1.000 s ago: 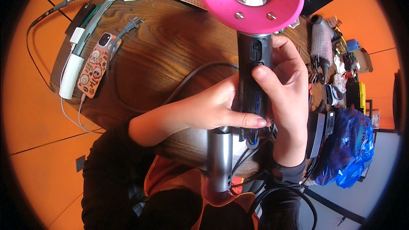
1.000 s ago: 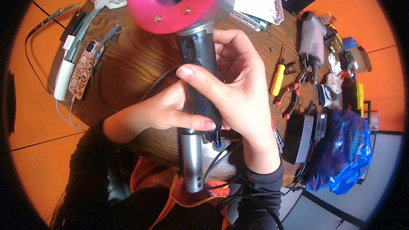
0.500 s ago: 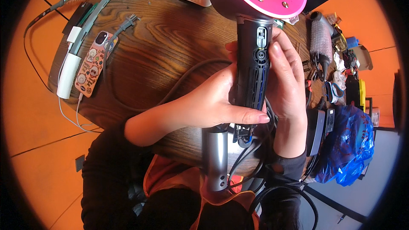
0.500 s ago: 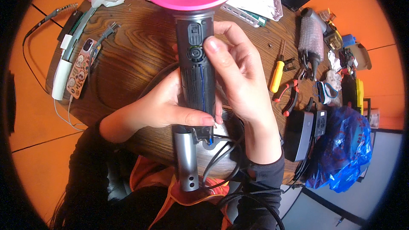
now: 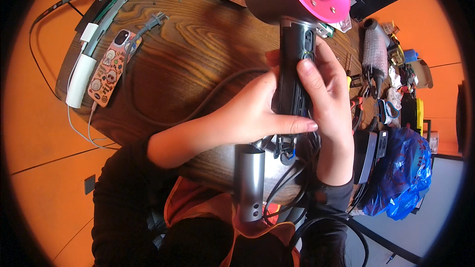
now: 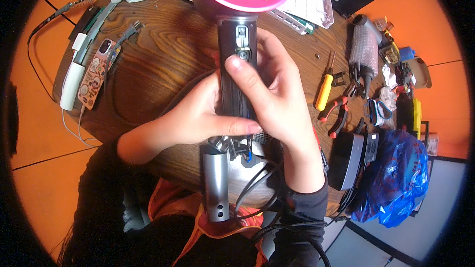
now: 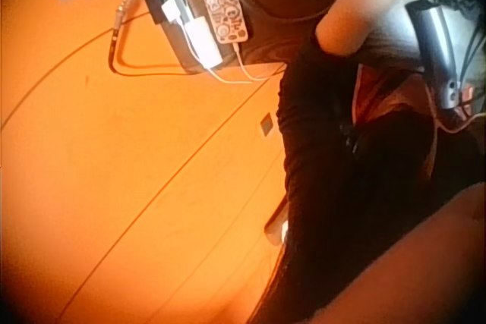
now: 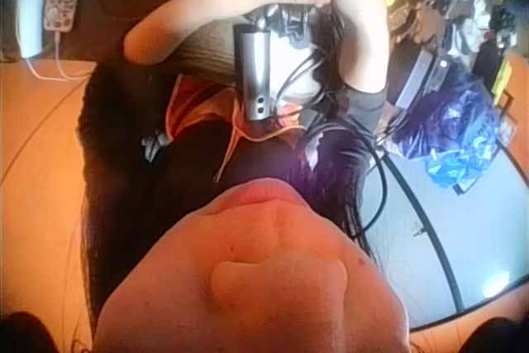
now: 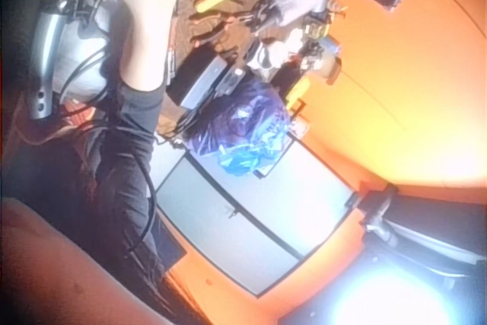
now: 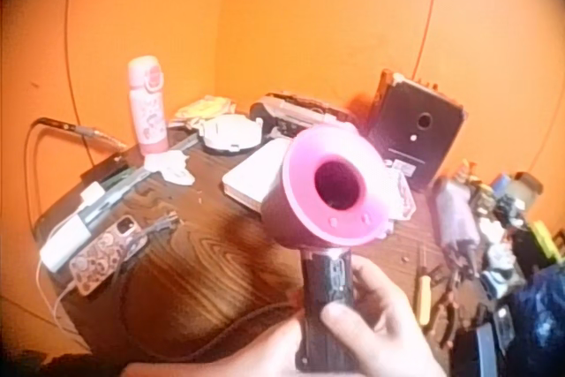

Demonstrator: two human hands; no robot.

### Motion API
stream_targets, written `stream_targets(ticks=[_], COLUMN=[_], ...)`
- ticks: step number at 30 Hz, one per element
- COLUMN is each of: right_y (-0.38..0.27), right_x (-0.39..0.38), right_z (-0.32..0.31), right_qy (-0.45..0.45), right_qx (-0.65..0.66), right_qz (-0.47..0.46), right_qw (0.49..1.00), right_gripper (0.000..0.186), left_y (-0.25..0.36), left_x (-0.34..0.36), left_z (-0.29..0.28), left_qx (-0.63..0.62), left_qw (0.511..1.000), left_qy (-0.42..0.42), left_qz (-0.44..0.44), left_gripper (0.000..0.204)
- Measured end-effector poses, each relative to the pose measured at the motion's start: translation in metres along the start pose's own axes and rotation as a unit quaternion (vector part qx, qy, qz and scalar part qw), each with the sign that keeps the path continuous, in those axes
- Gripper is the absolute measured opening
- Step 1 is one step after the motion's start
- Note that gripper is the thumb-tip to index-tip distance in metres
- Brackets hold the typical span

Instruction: The person disassembles a hair dryer, removes the internal components, and reassembles the casing. They use a screwdriver to remove screws, detach the power cord, and then reattach the casing halves and screws.

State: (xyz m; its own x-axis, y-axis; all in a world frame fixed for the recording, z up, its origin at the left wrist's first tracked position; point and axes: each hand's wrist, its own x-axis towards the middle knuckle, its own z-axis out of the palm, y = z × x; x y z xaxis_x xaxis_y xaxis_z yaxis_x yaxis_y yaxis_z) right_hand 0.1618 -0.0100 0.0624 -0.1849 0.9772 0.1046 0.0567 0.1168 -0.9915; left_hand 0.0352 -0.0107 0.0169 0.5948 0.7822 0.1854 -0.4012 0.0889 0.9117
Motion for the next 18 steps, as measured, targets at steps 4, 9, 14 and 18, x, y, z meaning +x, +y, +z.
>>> stream_targets(ticks=[4,9,14,18], right_y=[-0.01,-0.016,0.002,0.02], right_x=[-0.012,-0.052,-0.08,-0.087], right_z=[-0.013,-0.026,-0.023,-0.016], right_qy=[0.033,0.068,0.061,0.051], right_qx=[0.006,-0.141,-0.265,-0.336], right_qz=[0.053,-0.049,-0.088,-0.105], right_qw=[0.998,0.986,0.958,0.935], right_gripper=[0.054,0.042,0.049,0.057], left_y=[0.004,0.004,0.0,-0.005], left_x=[0.002,0.002,0.004,0.003], left_z=[0.0,-0.004,-0.009,-0.007], left_qx=[-0.148,-0.14,-0.141,-0.18], left_qw=[0.988,0.983,0.986,0.982], left_qy=[-0.016,0.06,0.027,0.039], left_qz=[-0.028,-0.105,-0.082,-0.038], left_gripper=[0.053,0.029,0.027,0.035])
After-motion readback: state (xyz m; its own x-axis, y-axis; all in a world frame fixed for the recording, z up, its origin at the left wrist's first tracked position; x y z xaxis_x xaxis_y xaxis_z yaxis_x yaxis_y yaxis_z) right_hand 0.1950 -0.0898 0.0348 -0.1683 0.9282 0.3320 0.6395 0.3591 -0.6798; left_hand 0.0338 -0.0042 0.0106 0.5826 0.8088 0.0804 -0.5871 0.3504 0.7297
